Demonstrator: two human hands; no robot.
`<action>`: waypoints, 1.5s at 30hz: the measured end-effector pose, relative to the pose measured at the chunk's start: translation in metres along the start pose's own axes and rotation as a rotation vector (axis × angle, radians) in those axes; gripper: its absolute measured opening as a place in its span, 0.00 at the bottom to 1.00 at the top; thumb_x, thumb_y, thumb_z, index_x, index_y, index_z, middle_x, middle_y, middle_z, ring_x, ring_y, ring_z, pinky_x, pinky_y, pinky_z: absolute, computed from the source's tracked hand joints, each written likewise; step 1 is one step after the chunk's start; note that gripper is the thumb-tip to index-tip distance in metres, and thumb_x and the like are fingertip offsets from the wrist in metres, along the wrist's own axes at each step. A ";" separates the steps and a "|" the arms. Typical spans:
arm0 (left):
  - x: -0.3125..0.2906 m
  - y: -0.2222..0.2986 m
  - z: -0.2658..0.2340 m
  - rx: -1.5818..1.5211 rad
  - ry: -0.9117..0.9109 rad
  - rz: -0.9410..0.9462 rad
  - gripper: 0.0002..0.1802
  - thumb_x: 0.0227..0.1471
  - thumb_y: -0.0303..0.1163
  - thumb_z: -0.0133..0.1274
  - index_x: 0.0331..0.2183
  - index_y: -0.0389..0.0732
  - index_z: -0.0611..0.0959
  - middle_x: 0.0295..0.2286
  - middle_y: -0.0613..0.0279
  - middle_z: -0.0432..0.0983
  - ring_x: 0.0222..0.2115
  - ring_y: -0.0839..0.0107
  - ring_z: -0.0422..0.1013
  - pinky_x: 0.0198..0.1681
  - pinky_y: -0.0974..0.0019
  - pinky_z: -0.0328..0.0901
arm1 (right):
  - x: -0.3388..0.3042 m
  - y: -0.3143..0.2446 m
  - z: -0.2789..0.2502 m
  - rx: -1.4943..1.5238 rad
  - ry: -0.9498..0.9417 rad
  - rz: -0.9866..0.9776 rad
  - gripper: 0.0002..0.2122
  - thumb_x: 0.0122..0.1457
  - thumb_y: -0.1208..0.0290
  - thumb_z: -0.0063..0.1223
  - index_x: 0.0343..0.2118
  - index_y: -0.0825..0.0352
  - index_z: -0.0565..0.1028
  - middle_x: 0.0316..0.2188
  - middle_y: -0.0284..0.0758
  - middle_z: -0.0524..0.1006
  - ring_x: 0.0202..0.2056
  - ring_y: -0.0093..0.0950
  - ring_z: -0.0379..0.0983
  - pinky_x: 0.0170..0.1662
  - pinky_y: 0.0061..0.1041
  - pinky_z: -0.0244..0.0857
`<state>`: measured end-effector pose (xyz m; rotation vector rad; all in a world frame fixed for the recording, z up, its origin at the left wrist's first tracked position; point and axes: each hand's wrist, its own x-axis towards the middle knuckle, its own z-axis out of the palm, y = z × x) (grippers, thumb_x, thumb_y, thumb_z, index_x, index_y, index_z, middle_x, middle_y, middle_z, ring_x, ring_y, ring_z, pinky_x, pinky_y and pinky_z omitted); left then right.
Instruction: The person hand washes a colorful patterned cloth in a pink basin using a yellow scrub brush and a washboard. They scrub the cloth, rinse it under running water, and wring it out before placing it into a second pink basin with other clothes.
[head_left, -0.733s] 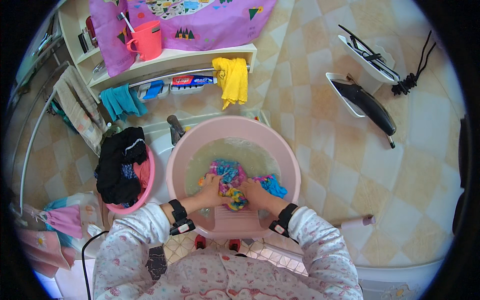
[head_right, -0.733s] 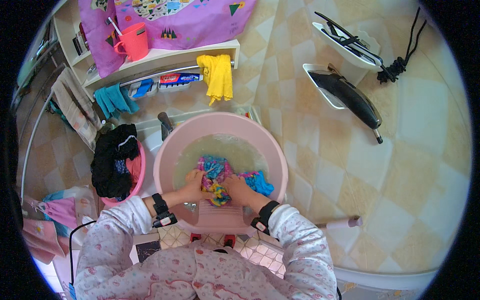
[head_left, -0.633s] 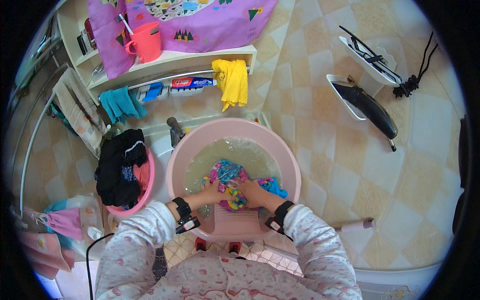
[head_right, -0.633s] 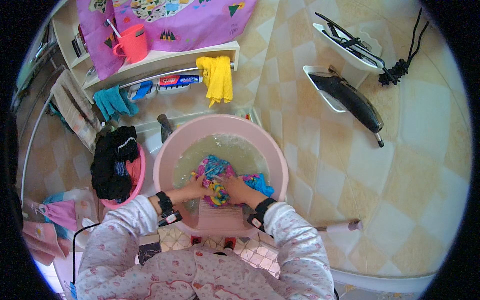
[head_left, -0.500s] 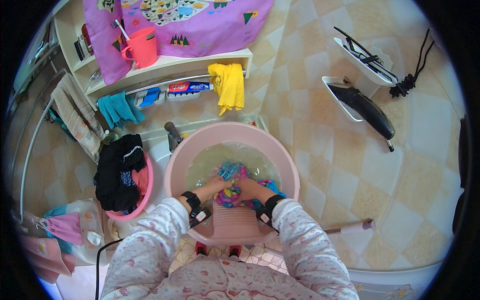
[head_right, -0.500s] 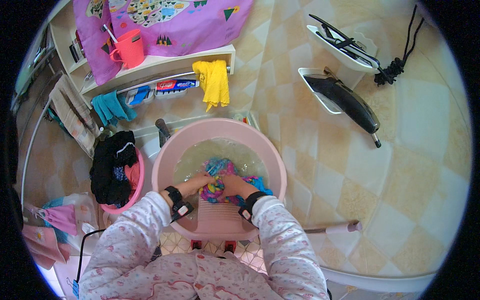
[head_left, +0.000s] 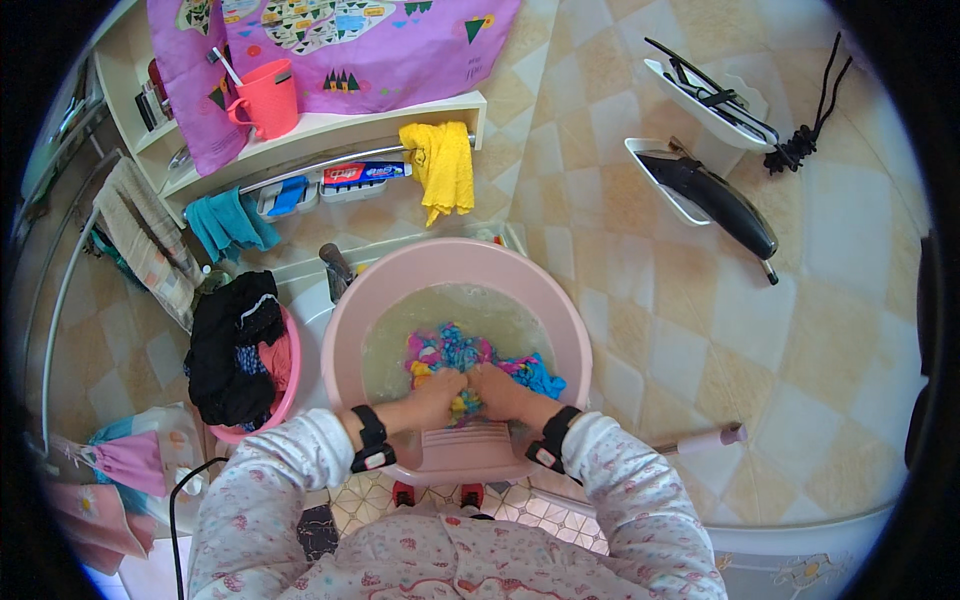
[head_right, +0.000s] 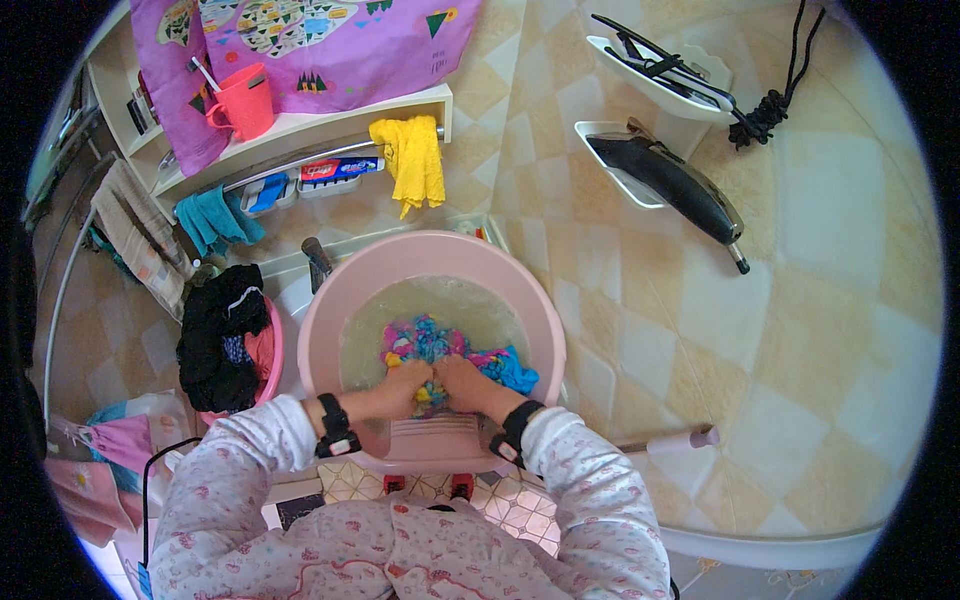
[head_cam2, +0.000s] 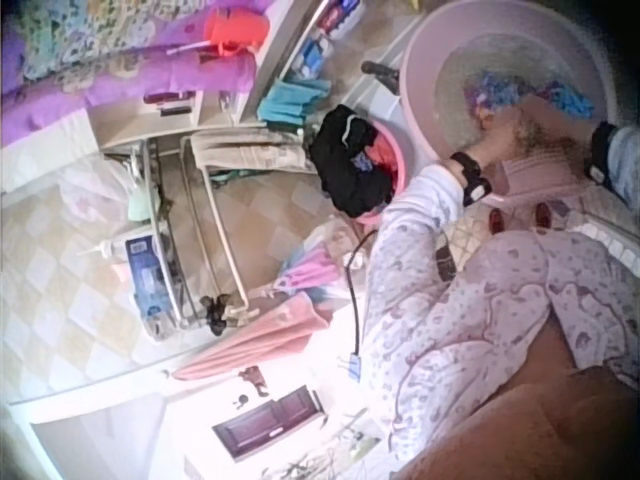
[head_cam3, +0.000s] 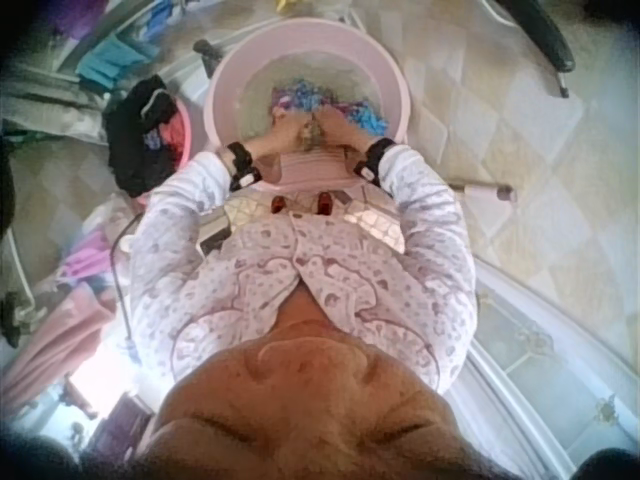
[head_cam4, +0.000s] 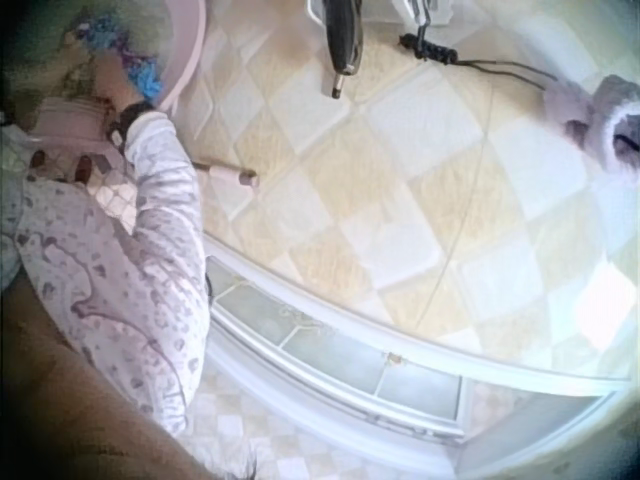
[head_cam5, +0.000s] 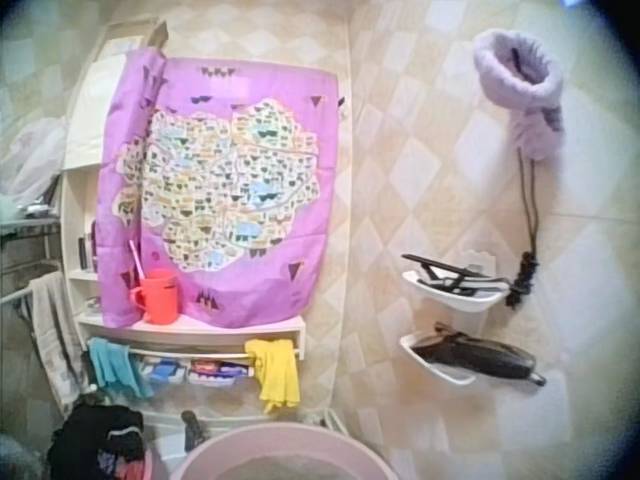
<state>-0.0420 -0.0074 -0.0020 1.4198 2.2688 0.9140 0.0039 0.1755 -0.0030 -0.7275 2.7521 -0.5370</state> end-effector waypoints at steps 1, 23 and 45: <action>0.010 -0.006 -0.001 -0.062 -0.051 -0.171 0.22 0.28 0.22 0.55 0.33 0.36 0.70 0.34 0.50 0.65 0.42 0.47 0.59 0.42 0.53 0.58 | 0.011 0.008 -0.003 -0.019 -0.041 -0.005 0.34 0.31 0.62 0.67 0.46 0.69 0.68 0.41 0.44 0.67 0.44 0.43 0.63 0.45 0.38 0.60; 0.005 -0.009 0.009 0.095 -0.063 -0.216 0.31 0.27 0.26 0.57 0.39 0.32 0.66 0.36 0.41 0.60 0.41 0.44 0.60 0.45 0.56 0.59 | -0.018 -0.023 -0.011 -0.104 0.114 0.011 0.25 0.36 0.66 0.65 0.36 0.69 0.64 0.36 0.50 0.67 0.41 0.47 0.64 0.41 0.37 0.61; -0.007 -0.008 0.013 0.005 -0.004 -0.131 0.23 0.33 0.24 0.55 0.36 0.36 0.68 0.38 0.44 0.61 0.42 0.47 0.59 0.45 0.57 0.57 | -0.016 -0.018 -0.005 0.050 0.143 -0.145 0.30 0.31 0.69 0.67 0.40 0.71 0.65 0.39 0.47 0.63 0.44 0.47 0.59 0.45 0.38 0.58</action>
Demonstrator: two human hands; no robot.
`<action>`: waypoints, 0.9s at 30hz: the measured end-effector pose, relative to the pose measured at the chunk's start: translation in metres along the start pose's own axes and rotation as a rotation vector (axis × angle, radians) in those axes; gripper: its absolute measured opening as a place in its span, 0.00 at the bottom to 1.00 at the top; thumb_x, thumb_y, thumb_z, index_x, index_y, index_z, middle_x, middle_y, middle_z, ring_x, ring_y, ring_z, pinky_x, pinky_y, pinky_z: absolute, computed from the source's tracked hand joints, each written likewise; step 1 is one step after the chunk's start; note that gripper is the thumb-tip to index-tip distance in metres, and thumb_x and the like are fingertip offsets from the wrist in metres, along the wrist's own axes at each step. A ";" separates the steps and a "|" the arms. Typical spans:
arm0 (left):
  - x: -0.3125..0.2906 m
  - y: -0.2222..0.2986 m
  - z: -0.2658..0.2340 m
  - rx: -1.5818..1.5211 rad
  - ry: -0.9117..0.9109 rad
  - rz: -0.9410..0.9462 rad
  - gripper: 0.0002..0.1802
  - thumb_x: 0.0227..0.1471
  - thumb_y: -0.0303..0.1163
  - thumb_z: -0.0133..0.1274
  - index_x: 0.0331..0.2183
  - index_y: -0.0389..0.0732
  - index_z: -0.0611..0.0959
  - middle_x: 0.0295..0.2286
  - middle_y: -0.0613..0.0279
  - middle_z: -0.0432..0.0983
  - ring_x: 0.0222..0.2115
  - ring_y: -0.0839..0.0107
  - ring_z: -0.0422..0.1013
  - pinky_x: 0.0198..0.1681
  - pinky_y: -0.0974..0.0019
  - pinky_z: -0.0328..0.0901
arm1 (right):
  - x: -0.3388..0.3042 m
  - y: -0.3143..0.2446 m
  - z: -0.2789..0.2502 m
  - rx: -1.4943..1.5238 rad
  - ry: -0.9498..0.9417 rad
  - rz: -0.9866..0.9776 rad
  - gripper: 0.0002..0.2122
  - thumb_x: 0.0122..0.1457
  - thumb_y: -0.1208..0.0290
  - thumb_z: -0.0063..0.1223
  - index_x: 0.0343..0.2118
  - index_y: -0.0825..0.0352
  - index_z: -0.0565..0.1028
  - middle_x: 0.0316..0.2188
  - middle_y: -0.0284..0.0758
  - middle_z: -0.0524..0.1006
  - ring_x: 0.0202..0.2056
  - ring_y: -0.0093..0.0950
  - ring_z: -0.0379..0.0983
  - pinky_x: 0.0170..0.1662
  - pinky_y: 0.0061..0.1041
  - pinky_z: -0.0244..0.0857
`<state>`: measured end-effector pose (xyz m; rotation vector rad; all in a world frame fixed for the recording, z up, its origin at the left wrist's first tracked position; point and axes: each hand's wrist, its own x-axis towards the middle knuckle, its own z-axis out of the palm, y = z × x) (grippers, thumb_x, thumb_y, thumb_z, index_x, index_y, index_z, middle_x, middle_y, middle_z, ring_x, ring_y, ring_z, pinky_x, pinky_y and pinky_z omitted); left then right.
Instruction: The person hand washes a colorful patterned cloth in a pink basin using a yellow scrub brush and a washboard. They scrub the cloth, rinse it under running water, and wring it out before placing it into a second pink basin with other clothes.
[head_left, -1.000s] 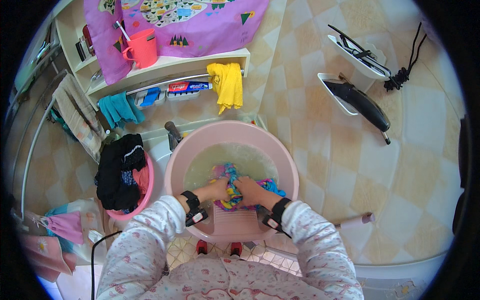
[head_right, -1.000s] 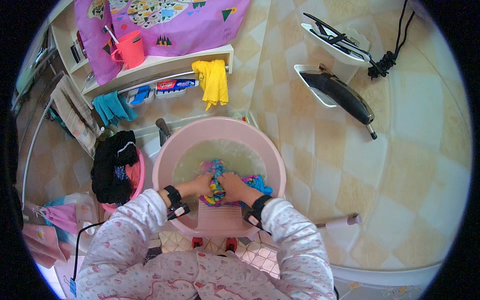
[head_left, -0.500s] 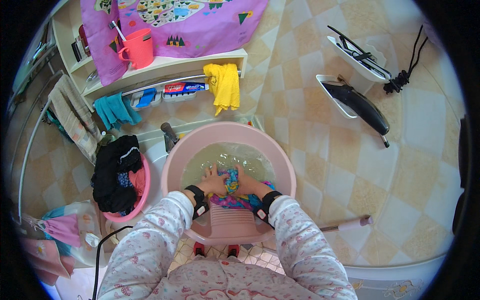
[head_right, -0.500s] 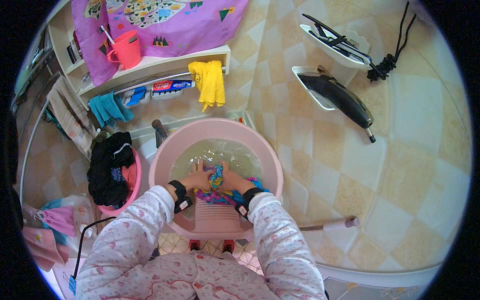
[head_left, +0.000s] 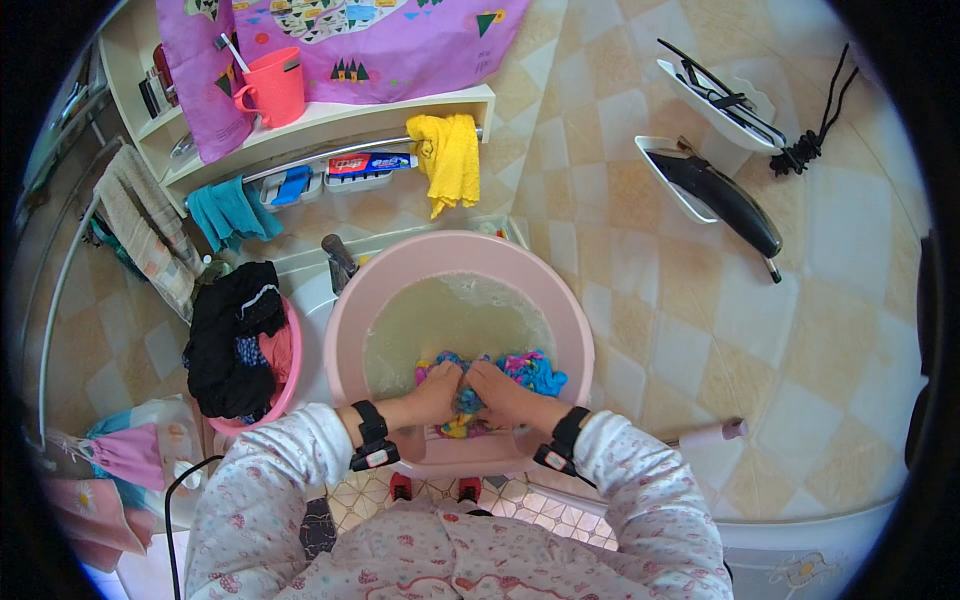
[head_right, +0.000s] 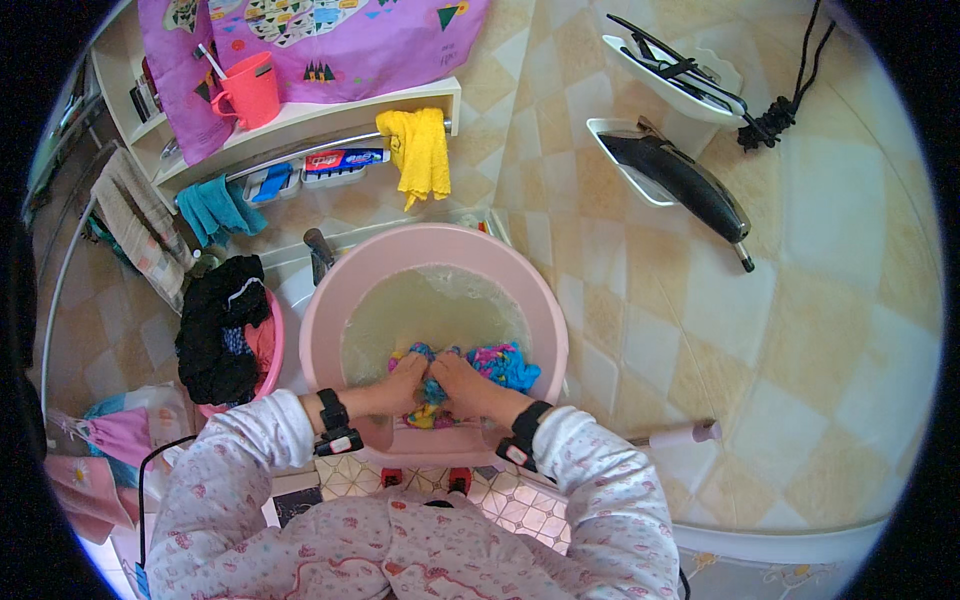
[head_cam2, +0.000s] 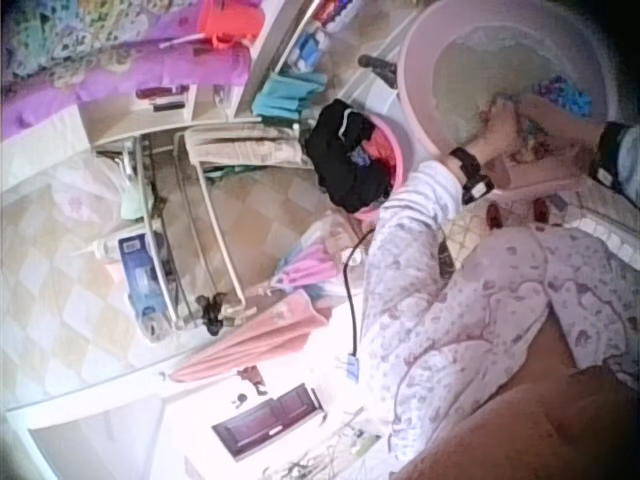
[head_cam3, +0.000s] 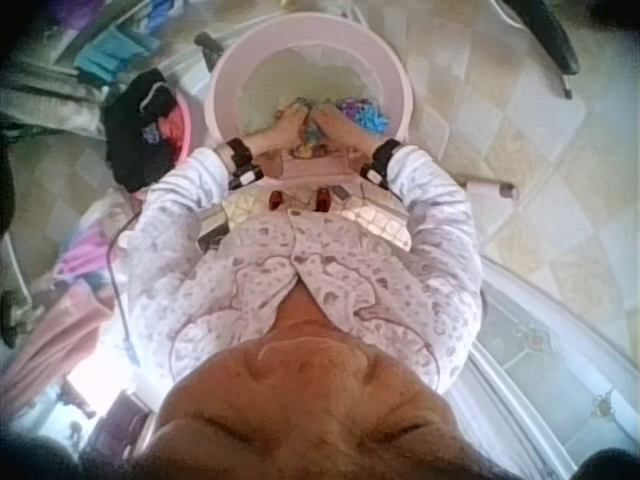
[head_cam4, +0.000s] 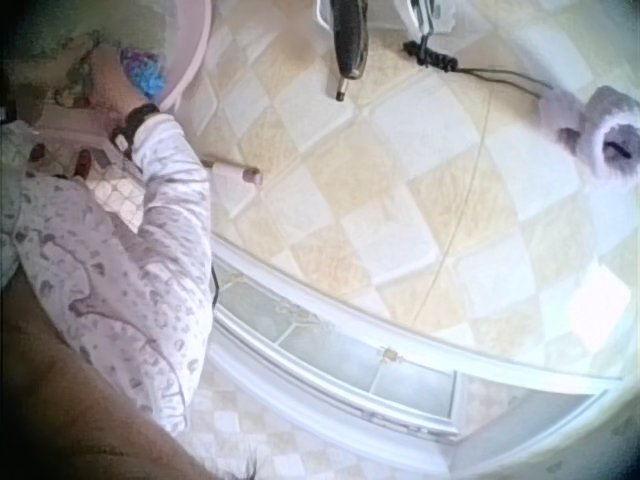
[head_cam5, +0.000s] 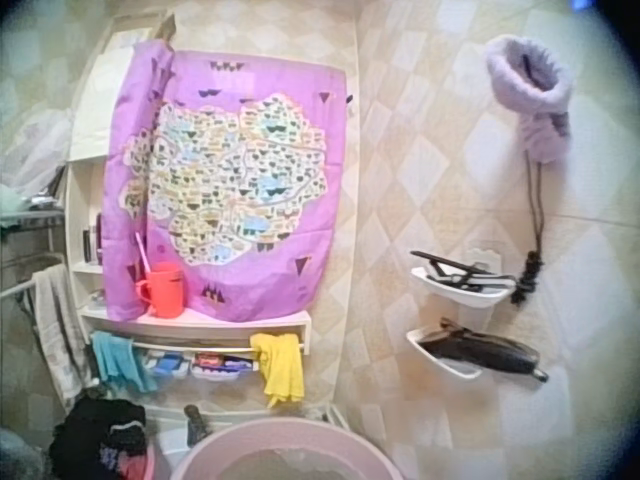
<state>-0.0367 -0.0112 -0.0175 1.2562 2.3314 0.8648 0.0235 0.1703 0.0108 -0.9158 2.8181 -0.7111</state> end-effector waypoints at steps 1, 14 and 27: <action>0.004 -0.004 0.001 0.008 0.027 -0.012 0.23 0.34 0.24 0.54 0.38 0.35 0.67 0.40 0.43 0.61 0.43 0.47 0.58 0.46 0.57 0.57 | 0.009 0.009 0.004 0.052 0.025 0.040 0.31 0.31 0.68 0.67 0.40 0.71 0.65 0.40 0.48 0.63 0.45 0.47 0.59 0.46 0.39 0.58; 0.040 -0.026 -0.031 -0.358 -0.200 -0.307 0.39 0.28 0.35 0.61 0.46 0.35 0.66 0.38 0.48 0.69 0.43 0.56 0.66 0.45 0.61 0.61 | 0.040 0.018 -0.013 0.068 -0.169 0.346 0.37 0.30 0.61 0.66 0.46 0.73 0.63 0.44 0.47 0.68 0.46 0.48 0.63 0.47 0.37 0.61; 0.022 -0.022 0.014 0.398 0.041 -0.050 0.39 0.33 0.30 0.57 0.48 0.30 0.59 0.47 0.41 0.57 0.48 0.42 0.56 0.49 0.48 0.57 | 0.025 0.040 0.016 -0.009 -0.049 0.323 0.38 0.38 0.66 0.62 0.51 0.72 0.55 0.50 0.53 0.60 0.50 0.50 0.57 0.48 0.45 0.56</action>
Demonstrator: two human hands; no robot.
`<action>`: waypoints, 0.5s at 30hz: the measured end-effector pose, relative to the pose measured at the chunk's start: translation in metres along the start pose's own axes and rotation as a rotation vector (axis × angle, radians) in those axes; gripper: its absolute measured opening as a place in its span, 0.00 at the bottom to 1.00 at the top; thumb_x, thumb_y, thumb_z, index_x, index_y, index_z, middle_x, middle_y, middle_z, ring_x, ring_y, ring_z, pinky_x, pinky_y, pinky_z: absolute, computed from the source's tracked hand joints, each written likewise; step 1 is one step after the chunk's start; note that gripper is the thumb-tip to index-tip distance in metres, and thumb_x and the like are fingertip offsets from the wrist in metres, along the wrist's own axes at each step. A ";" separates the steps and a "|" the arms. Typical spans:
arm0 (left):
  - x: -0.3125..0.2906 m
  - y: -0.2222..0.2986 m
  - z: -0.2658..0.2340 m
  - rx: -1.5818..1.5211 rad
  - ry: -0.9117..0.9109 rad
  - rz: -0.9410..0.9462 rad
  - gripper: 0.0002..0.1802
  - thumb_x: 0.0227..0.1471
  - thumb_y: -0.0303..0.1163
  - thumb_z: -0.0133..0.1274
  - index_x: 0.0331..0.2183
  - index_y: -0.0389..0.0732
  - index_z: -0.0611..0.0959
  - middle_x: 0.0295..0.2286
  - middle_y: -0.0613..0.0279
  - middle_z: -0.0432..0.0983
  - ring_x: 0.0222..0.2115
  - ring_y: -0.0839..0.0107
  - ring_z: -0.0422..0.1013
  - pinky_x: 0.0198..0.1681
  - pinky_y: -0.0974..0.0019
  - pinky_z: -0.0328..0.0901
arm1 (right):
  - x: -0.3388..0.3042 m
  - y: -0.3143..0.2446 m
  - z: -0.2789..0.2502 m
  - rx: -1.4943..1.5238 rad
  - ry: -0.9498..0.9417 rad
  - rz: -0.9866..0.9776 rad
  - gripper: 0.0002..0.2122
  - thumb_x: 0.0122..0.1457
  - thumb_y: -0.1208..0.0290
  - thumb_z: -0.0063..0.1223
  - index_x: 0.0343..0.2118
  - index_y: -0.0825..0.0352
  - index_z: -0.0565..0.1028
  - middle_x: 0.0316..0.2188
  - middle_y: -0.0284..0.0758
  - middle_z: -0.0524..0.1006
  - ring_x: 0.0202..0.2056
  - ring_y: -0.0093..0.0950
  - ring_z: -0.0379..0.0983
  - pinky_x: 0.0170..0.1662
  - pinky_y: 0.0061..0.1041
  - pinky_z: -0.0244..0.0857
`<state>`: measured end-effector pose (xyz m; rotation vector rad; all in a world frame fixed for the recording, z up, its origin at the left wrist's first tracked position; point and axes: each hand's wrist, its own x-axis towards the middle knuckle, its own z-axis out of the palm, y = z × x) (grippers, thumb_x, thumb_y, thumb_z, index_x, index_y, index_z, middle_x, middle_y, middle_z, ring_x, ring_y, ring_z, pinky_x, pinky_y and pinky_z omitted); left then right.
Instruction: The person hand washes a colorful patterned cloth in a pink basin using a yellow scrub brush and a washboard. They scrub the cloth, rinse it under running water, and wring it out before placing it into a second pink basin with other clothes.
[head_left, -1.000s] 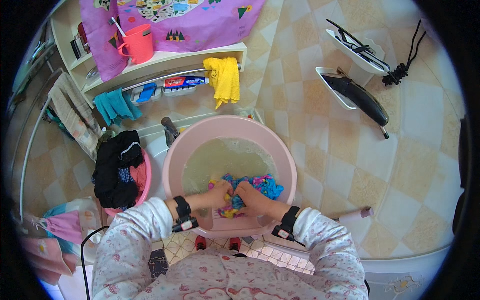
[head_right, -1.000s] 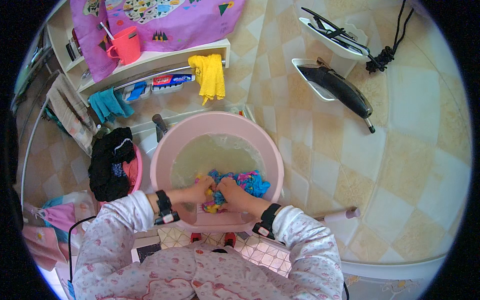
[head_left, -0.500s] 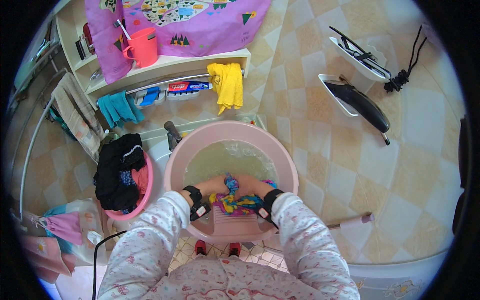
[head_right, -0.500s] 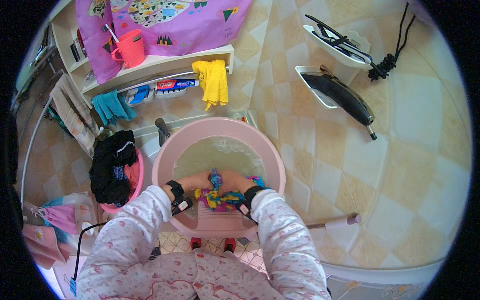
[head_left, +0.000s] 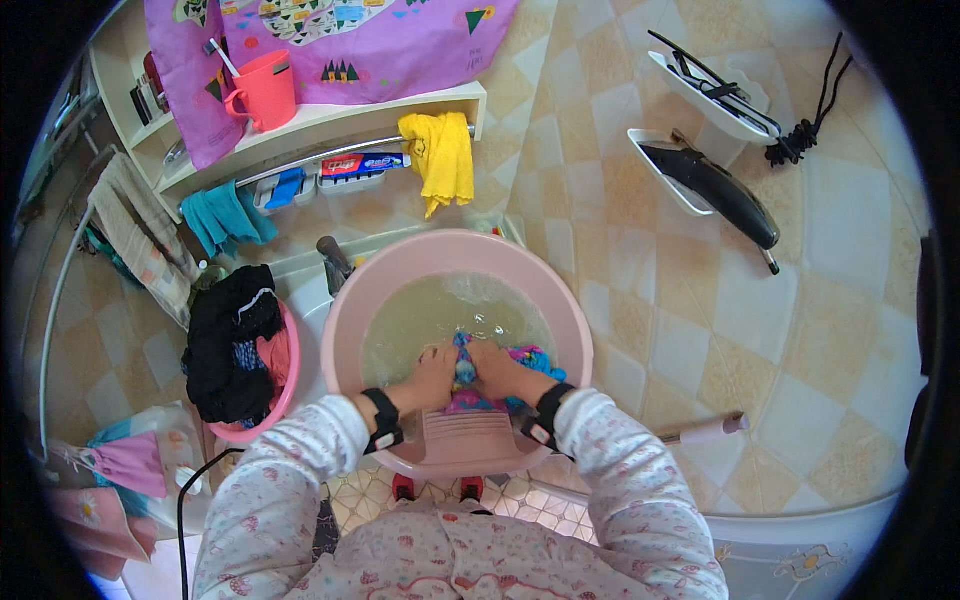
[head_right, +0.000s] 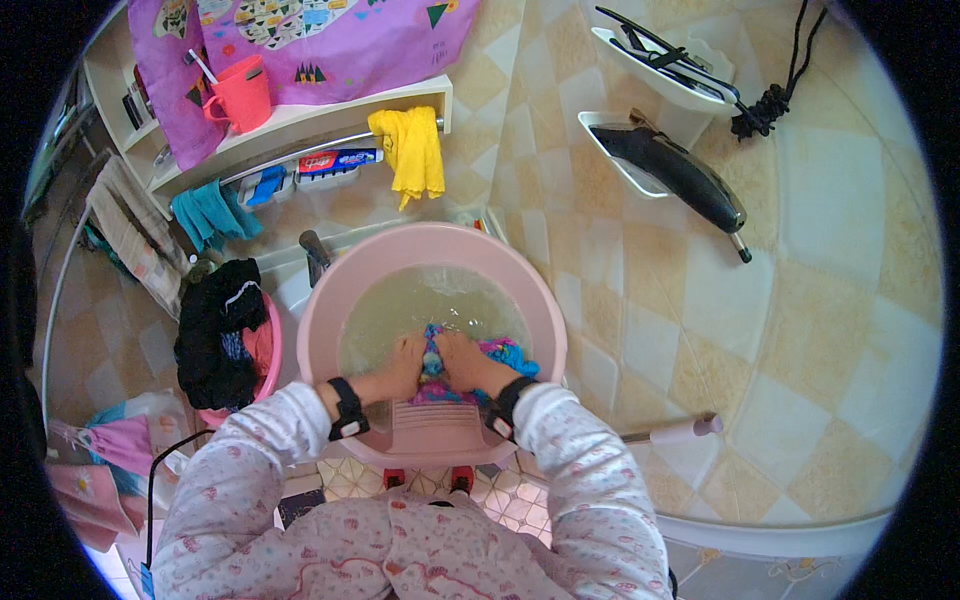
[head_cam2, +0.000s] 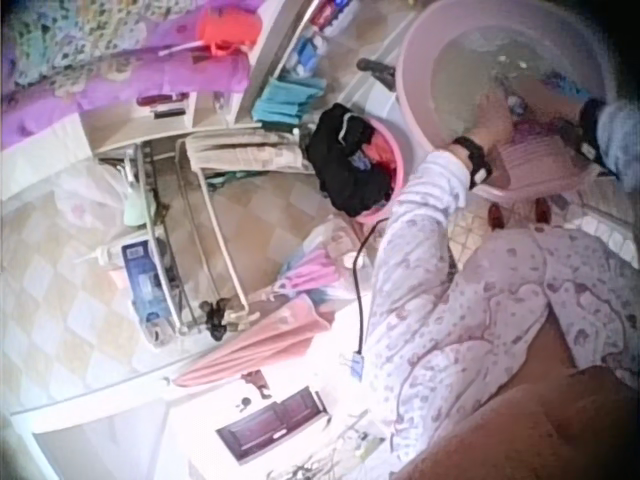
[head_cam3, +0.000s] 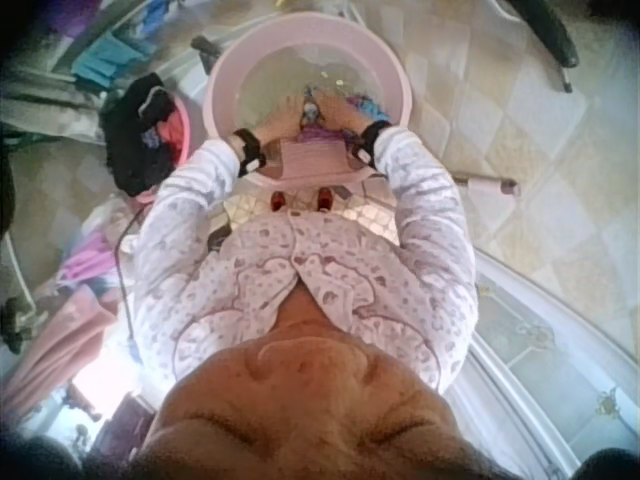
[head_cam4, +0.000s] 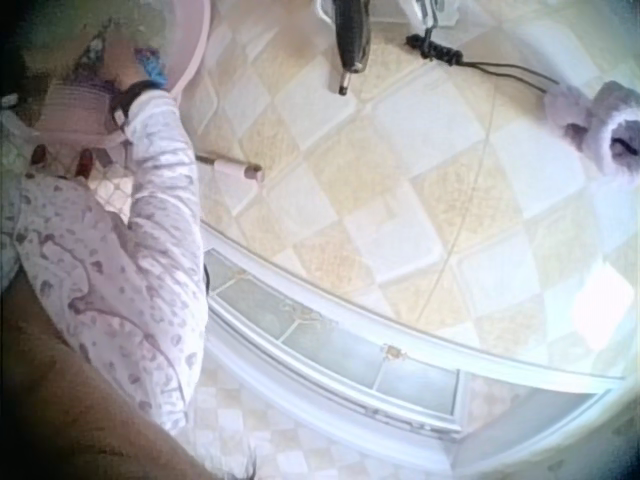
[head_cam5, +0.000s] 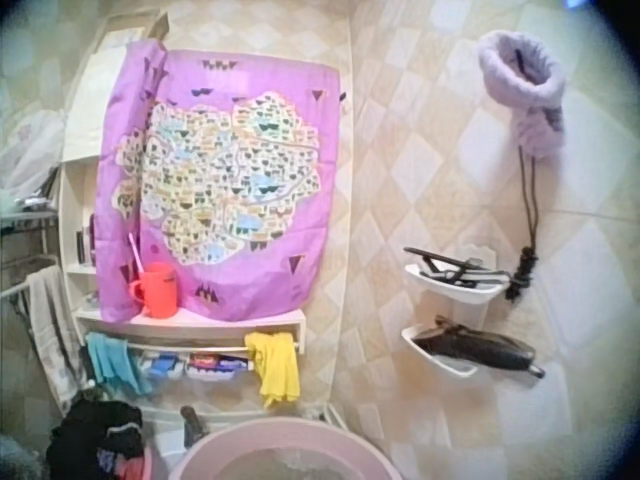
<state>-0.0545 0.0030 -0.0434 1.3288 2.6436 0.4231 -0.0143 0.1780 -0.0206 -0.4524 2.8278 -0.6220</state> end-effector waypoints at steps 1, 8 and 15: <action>0.012 -0.006 0.001 -0.066 -0.007 -0.052 0.37 0.33 0.29 0.57 0.46 0.31 0.61 0.46 0.43 0.60 0.47 0.43 0.58 0.48 0.49 0.58 | 0.010 0.007 0.001 0.097 -0.033 0.083 0.40 0.37 0.65 0.63 0.52 0.73 0.53 0.50 0.53 0.60 0.50 0.51 0.58 0.49 0.45 0.56; 0.009 -0.004 -0.045 -0.221 -0.096 0.148 0.28 0.27 0.27 0.62 0.36 0.40 0.69 0.36 0.48 0.63 0.41 0.49 0.60 0.45 0.58 0.55 | -0.002 -0.001 -0.015 0.135 0.039 0.109 0.52 0.27 0.61 0.71 0.55 0.73 0.49 0.48 0.54 0.62 0.50 0.50 0.59 0.52 0.37 0.56; -0.038 0.032 -0.045 -0.363 0.151 0.297 0.29 0.24 0.20 0.58 0.35 0.37 0.65 0.34 0.48 0.60 0.39 0.51 0.59 0.42 0.57 0.56 | -0.061 -0.043 -0.023 -0.208 0.152 -0.098 0.38 0.25 0.69 0.66 0.46 0.68 0.63 0.40 0.42 0.64 0.43 0.42 0.61 0.40 0.40 0.57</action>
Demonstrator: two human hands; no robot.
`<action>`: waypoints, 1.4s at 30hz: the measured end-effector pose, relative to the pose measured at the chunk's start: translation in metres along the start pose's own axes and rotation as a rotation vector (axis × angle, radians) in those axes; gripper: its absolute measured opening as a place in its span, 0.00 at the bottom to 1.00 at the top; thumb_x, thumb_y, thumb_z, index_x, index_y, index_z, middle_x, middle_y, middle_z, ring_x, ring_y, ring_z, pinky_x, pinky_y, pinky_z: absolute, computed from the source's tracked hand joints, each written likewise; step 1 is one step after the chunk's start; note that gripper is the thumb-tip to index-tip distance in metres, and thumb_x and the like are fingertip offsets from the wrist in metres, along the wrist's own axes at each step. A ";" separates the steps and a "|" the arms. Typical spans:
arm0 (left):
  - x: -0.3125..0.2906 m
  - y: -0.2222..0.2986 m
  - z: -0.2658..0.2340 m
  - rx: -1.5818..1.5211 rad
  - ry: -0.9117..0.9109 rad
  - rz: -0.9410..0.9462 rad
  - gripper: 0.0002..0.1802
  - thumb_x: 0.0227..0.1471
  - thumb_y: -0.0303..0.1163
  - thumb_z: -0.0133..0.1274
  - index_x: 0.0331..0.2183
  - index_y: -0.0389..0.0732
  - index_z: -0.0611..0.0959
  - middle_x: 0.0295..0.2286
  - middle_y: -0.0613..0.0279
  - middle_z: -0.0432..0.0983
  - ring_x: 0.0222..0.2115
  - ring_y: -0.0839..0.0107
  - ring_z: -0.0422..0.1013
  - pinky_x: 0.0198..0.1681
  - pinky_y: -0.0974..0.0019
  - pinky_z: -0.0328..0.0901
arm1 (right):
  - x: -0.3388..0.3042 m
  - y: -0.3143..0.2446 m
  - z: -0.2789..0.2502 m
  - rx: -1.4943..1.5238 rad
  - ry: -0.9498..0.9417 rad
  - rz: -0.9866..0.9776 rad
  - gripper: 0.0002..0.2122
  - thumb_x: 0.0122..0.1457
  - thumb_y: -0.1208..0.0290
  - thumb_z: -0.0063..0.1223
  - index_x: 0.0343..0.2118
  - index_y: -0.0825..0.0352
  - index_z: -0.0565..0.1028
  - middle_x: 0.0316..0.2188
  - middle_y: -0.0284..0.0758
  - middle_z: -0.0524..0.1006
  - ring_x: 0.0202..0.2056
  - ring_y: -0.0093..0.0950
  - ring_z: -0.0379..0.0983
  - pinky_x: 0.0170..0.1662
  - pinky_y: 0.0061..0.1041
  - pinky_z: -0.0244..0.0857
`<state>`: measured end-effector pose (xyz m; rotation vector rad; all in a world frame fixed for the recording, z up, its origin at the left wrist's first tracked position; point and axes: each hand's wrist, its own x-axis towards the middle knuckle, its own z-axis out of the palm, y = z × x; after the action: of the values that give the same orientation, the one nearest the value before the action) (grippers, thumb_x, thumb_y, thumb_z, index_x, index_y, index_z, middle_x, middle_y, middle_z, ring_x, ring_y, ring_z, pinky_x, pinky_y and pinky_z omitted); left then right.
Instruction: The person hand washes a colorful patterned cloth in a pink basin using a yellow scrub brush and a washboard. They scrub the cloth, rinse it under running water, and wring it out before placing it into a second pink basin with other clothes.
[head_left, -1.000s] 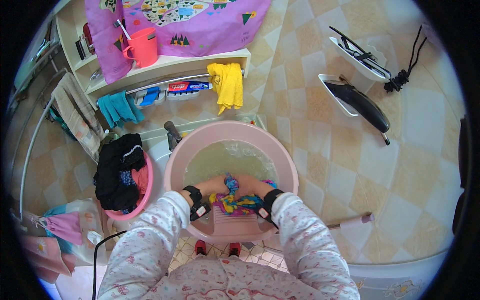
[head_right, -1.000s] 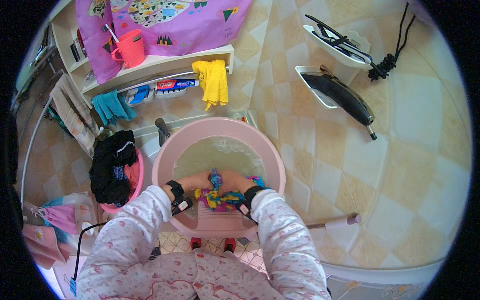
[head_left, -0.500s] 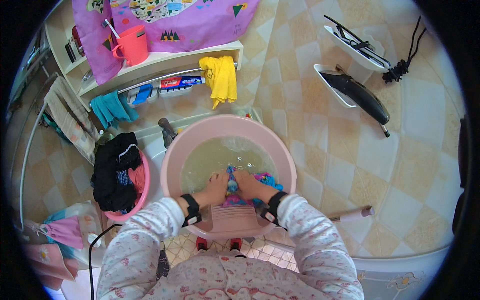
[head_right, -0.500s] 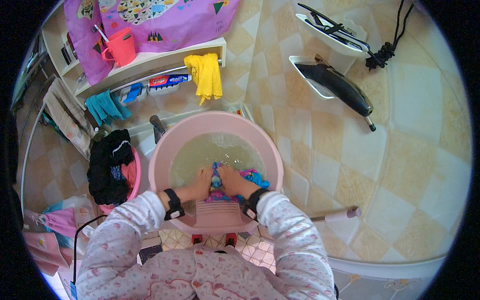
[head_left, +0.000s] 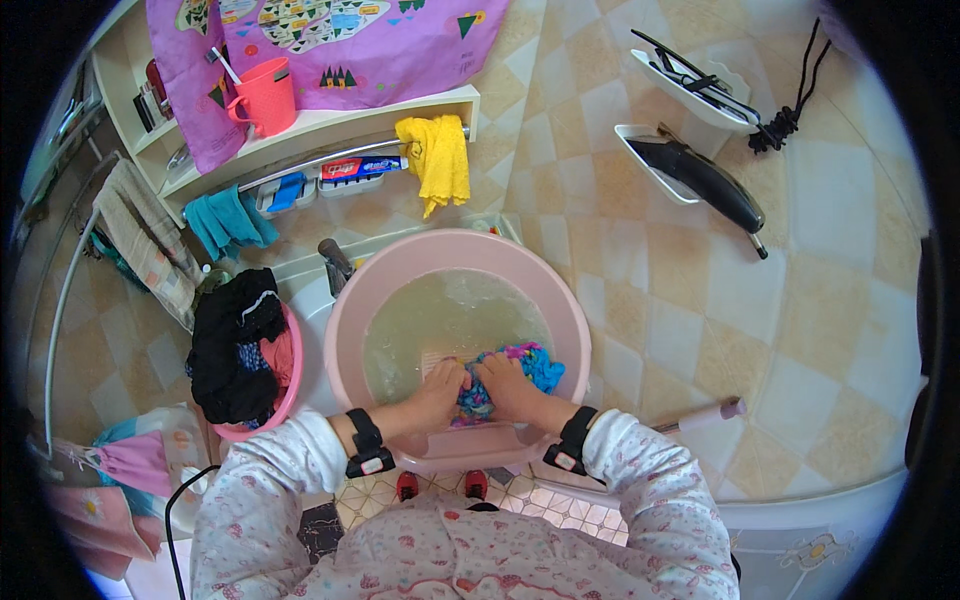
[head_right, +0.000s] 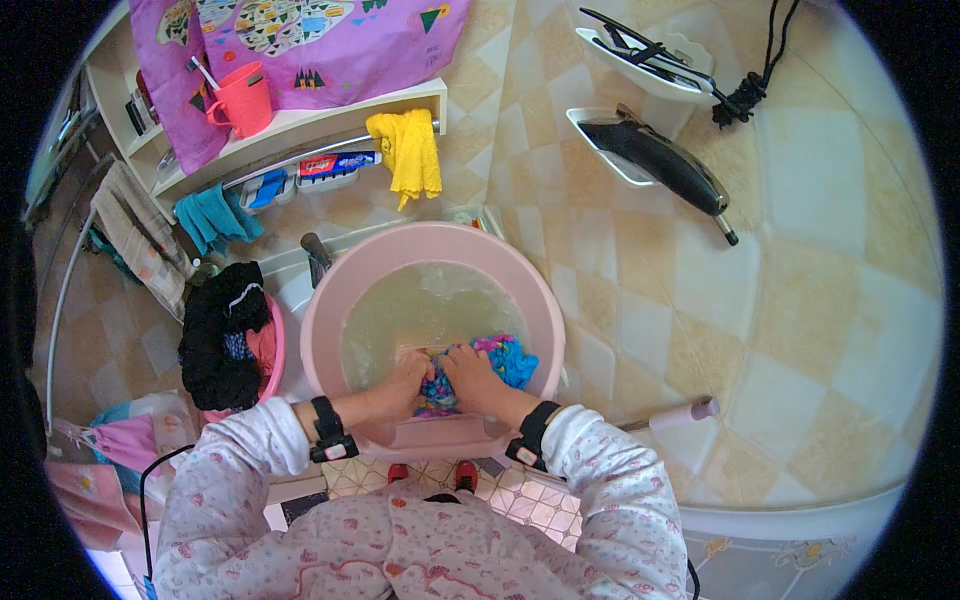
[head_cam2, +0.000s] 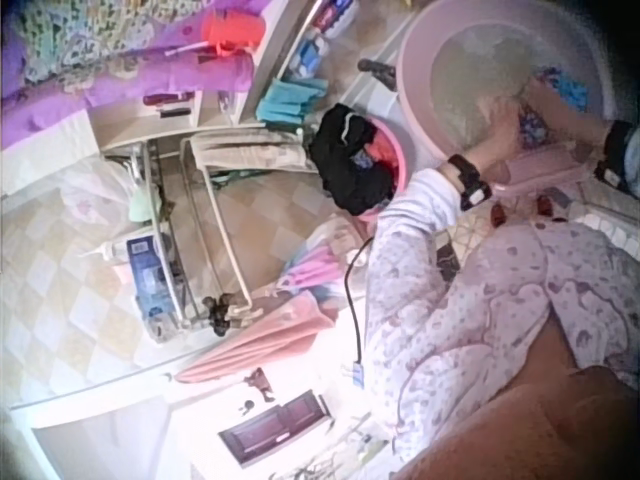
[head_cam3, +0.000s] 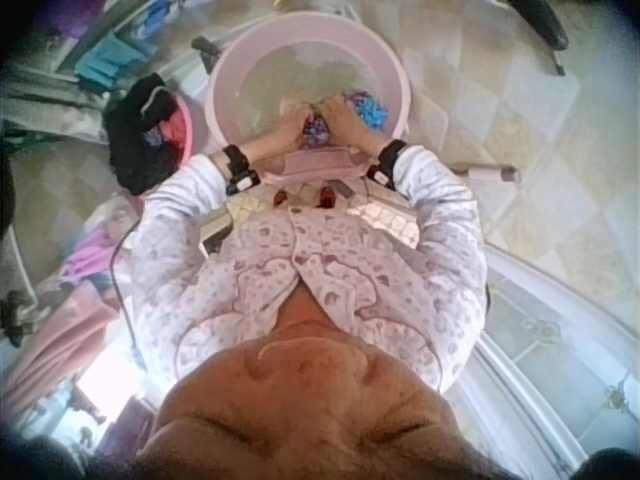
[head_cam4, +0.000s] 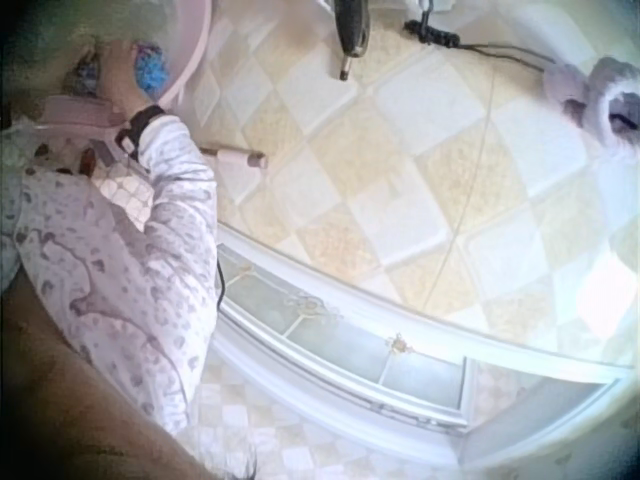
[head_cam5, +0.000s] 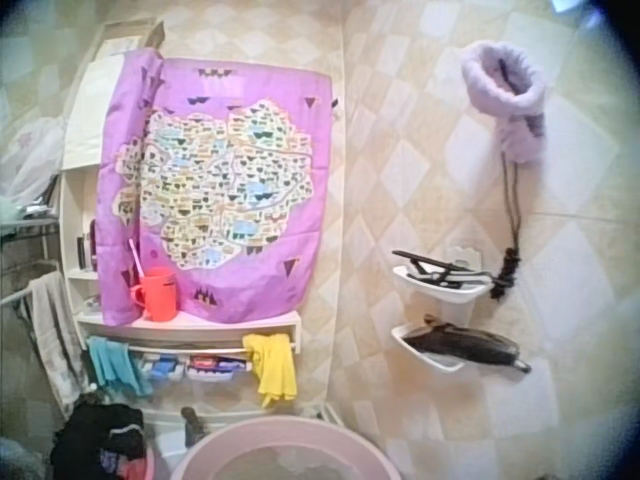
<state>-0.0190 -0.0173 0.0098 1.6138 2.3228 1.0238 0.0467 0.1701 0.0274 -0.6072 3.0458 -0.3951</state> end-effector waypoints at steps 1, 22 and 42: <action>0.000 -0.004 0.006 0.019 0.009 -0.025 0.30 0.25 0.19 0.58 0.36 0.36 0.65 0.35 0.47 0.60 0.40 0.49 0.59 0.44 0.56 0.55 | 0.002 0.001 0.002 -0.010 0.003 0.011 0.35 0.27 0.70 0.64 0.45 0.68 0.64 0.40 0.42 0.64 0.43 0.42 0.61 0.40 0.40 0.58; -0.014 -0.017 0.052 0.416 -0.039 -0.209 0.28 0.37 0.35 0.55 0.44 0.42 0.68 0.48 0.43 0.55 0.48 0.34 0.52 0.52 0.43 0.50 | -0.005 0.003 0.014 -0.115 -0.203 0.039 0.28 0.42 0.61 0.59 0.46 0.66 0.63 0.52 0.48 0.57 0.54 0.50 0.51 0.46 0.49 0.58; 0.003 -0.042 0.036 0.268 -0.061 -0.179 0.15 0.43 0.32 0.51 0.35 0.38 0.71 0.45 0.42 0.57 0.49 0.47 0.52 0.53 0.49 0.48 | 0.030 0.017 0.020 0.060 -0.161 -0.042 0.36 0.33 0.60 0.67 0.46 0.67 0.62 0.45 0.44 0.63 0.47 0.48 0.58 0.45 0.46 0.58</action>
<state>-0.0364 -0.0067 -0.0422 1.4590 2.5949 0.6402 0.0134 0.1687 0.0055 -0.6665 2.8617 -0.4155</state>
